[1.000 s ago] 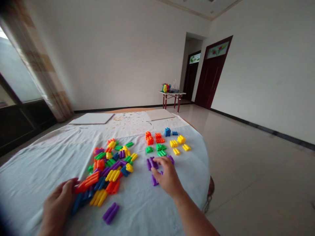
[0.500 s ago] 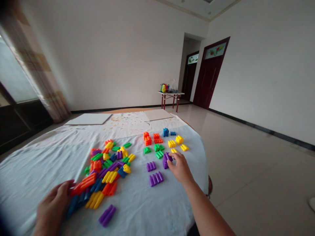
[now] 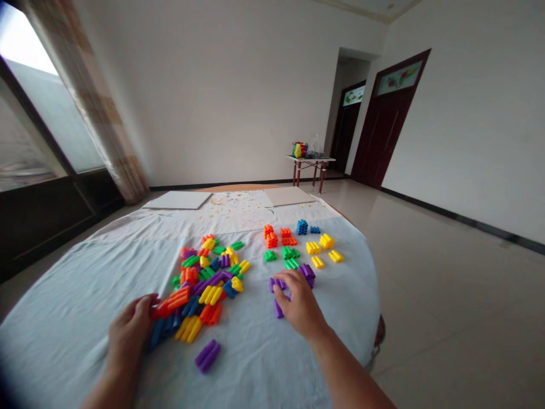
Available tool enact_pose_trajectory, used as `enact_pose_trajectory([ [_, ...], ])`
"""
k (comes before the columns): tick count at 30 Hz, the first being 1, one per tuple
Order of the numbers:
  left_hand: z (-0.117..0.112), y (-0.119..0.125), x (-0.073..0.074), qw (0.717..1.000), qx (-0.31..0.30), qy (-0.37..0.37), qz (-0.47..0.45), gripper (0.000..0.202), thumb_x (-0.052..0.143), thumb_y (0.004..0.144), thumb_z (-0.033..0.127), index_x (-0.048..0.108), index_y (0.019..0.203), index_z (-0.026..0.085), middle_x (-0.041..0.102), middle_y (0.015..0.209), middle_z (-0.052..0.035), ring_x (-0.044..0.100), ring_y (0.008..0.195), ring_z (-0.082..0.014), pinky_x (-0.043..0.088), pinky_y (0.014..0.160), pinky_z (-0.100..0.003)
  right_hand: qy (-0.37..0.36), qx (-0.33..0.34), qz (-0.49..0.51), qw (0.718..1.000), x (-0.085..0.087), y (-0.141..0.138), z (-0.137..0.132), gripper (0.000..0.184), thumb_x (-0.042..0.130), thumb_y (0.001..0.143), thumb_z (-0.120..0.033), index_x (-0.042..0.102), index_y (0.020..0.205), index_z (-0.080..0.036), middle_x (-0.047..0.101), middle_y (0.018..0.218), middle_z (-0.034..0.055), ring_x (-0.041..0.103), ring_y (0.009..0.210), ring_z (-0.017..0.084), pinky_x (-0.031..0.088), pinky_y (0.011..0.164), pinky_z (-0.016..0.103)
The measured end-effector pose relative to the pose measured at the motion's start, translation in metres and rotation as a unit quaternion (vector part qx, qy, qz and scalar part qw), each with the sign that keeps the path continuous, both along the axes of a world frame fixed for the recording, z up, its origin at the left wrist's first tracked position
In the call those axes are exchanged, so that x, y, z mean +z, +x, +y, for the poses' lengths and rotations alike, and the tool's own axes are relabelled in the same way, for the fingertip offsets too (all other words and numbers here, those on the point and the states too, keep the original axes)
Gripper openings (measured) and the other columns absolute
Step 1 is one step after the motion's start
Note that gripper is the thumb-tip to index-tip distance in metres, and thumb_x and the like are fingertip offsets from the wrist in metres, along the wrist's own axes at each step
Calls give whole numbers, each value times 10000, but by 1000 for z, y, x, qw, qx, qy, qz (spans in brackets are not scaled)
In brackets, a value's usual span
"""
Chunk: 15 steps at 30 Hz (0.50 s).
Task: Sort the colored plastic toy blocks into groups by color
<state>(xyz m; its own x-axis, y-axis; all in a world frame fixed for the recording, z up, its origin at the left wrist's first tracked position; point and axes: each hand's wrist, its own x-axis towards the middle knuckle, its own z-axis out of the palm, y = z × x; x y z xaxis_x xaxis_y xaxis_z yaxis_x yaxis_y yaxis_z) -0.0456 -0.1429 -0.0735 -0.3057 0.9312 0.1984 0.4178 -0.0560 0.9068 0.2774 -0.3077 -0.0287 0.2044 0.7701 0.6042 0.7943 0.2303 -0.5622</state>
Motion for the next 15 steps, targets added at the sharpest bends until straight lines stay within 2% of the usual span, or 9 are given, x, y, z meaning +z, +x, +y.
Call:
enact_pose_trajectory([
  [4, 0, -1, -3, 997, -23, -39, -61, 409, 469, 692, 465, 654, 873, 148, 659, 700, -39, 525, 495, -150, 408, 437, -250, -53, 85, 3, 995, -3, -43, 19, 209, 542, 818, -170, 614, 1013, -193, 633, 997, 78, 563, 988, 211, 463, 894, 383],
  [8, 3, -4, -8, 997, -29, -34, -59, 412, 472, 694, 474, 653, 874, 150, 657, 703, -40, 546, 536, -162, 416, 472, -257, -75, 105, -3, 992, -10, -67, 51, 270, 594, 774, -161, 622, 1041, -186, 628, 1043, 85, 557, 1020, 212, 449, 916, 376],
  [12, 5, -5, -11, 997, -38, -27, -53, 413, 464, 698, 479, 653, 867, 152, 664, 713, -43, 565, 571, -173, 427, 506, -266, -76, 82, -29, 993, -15, -80, 88, 307, 624, 781, -287, 630, 1064, -169, 632, 1080, 101, 547, 1058, 231, 416, 950, 389],
  [15, 5, -5, -12, 998, -47, -23, -45, 416, 451, 705, 484, 650, 863, 156, 664, 716, -47, 573, 596, -182, 433, 531, -274, -107, 74, -62, 990, -18, -90, 106, 390, 610, 789, -419, 630, 1094, -176, 624, 1126, 112, 534, 1090, 255, 389, 963, 418],
])
